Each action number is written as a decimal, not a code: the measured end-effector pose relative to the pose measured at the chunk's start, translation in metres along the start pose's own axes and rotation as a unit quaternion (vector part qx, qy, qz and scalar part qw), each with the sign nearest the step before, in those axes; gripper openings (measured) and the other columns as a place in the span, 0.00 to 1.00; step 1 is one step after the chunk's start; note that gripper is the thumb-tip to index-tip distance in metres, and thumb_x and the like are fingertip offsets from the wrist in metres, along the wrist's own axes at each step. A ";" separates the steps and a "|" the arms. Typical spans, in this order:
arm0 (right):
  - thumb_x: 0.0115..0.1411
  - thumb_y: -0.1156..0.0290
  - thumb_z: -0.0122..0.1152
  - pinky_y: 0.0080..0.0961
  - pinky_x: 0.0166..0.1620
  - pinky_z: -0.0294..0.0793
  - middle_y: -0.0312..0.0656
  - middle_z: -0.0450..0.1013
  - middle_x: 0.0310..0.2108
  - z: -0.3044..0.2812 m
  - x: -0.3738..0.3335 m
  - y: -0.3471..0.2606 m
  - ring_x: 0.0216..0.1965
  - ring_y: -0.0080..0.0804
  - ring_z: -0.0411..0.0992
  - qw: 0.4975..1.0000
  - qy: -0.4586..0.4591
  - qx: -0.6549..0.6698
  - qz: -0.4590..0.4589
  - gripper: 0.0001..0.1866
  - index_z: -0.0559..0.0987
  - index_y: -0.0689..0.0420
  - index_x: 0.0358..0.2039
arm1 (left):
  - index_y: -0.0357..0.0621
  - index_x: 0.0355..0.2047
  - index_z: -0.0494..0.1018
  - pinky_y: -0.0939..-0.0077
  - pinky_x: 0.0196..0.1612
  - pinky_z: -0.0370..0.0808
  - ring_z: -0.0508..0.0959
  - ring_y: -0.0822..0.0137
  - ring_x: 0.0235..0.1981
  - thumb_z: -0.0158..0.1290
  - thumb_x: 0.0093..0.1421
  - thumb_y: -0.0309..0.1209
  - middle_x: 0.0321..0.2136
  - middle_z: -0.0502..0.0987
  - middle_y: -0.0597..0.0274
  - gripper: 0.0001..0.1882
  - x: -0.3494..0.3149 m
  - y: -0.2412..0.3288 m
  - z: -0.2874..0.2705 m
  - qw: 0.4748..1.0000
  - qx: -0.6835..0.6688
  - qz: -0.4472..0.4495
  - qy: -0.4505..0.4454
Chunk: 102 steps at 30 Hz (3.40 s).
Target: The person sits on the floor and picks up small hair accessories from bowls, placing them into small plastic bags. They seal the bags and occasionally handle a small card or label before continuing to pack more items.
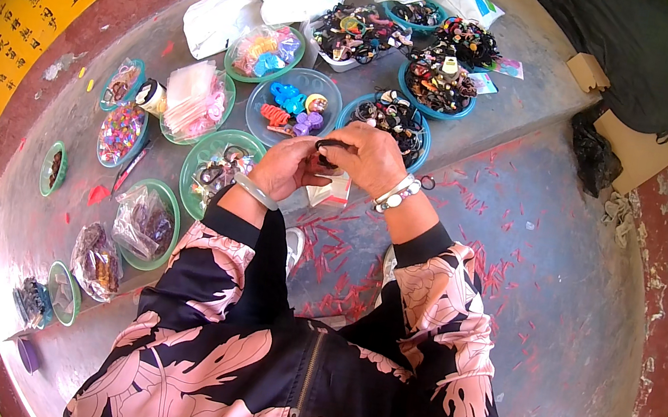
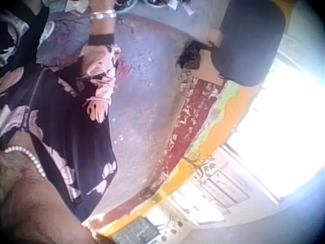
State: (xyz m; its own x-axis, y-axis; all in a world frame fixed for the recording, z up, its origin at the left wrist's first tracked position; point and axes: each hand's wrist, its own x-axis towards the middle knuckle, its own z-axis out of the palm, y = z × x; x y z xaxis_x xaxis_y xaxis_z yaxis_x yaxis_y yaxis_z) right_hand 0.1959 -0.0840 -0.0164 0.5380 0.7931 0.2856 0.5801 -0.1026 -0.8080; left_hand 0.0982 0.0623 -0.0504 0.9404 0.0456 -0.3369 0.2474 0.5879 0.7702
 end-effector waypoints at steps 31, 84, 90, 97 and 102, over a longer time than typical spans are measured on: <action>0.47 0.70 0.58 0.25 0.30 0.72 0.41 0.75 0.23 0.002 -0.001 0.008 0.26 0.36 0.74 0.999 0.006 -0.026 -0.024 0.08 0.79 0.53 0.30 | 0.41 0.43 0.68 0.71 0.31 0.76 0.75 0.67 0.34 0.38 0.62 0.38 0.32 0.73 0.61 0.16 -0.004 0.001 0.003 0.999 0.028 0.015 -0.008; 0.44 0.72 0.54 0.33 0.30 0.72 0.40 0.69 0.26 0.011 -0.007 0.004 0.30 0.39 0.71 0.938 -0.067 -0.292 -0.174 0.04 0.76 0.53 0.24 | 0.39 0.43 0.67 0.69 0.34 0.77 0.75 0.66 0.36 0.39 0.62 0.37 0.35 0.72 0.59 0.16 -0.002 -0.002 0.007 0.998 0.054 0.020 -0.027; 0.48 0.81 0.52 0.28 0.32 0.72 0.45 0.72 0.28 0.017 -0.003 0.001 0.30 0.42 0.72 0.996 0.014 -0.006 -0.089 0.10 0.74 0.59 0.33 | 0.38 0.43 0.67 0.70 0.34 0.77 0.74 0.65 0.37 0.38 0.62 0.36 0.36 0.72 0.57 0.16 0.002 -0.004 -0.005 0.998 -0.024 0.045 -0.021; 0.46 0.83 0.57 0.22 0.28 0.68 0.40 0.70 0.24 0.003 -0.001 0.003 0.25 0.29 0.70 0.992 0.115 -0.036 -0.037 0.06 0.75 0.60 0.26 | 0.36 0.48 0.64 0.72 0.37 0.76 0.73 0.64 0.40 0.37 0.63 0.36 0.41 0.71 0.53 0.19 0.001 0.002 0.000 0.996 -0.054 0.063 -0.046; 0.44 0.75 0.60 0.26 0.29 0.70 0.42 0.71 0.24 0.002 0.000 0.002 0.26 0.37 0.72 0.992 0.113 -0.060 0.011 0.05 0.76 0.58 0.25 | 0.34 0.48 0.64 0.71 0.38 0.76 0.73 0.64 0.41 0.36 0.63 0.36 0.41 0.70 0.52 0.19 -0.001 0.001 0.002 0.993 -0.056 0.086 -0.053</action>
State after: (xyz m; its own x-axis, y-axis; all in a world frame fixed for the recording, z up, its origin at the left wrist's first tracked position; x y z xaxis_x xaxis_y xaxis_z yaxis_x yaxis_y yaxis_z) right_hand 0.1957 -0.0827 -0.0191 0.6676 0.6356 0.3877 0.6273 -0.1996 -0.7528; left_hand 0.0982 0.0610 -0.0482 0.9873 0.0716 -0.1417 0.0586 0.6654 0.7442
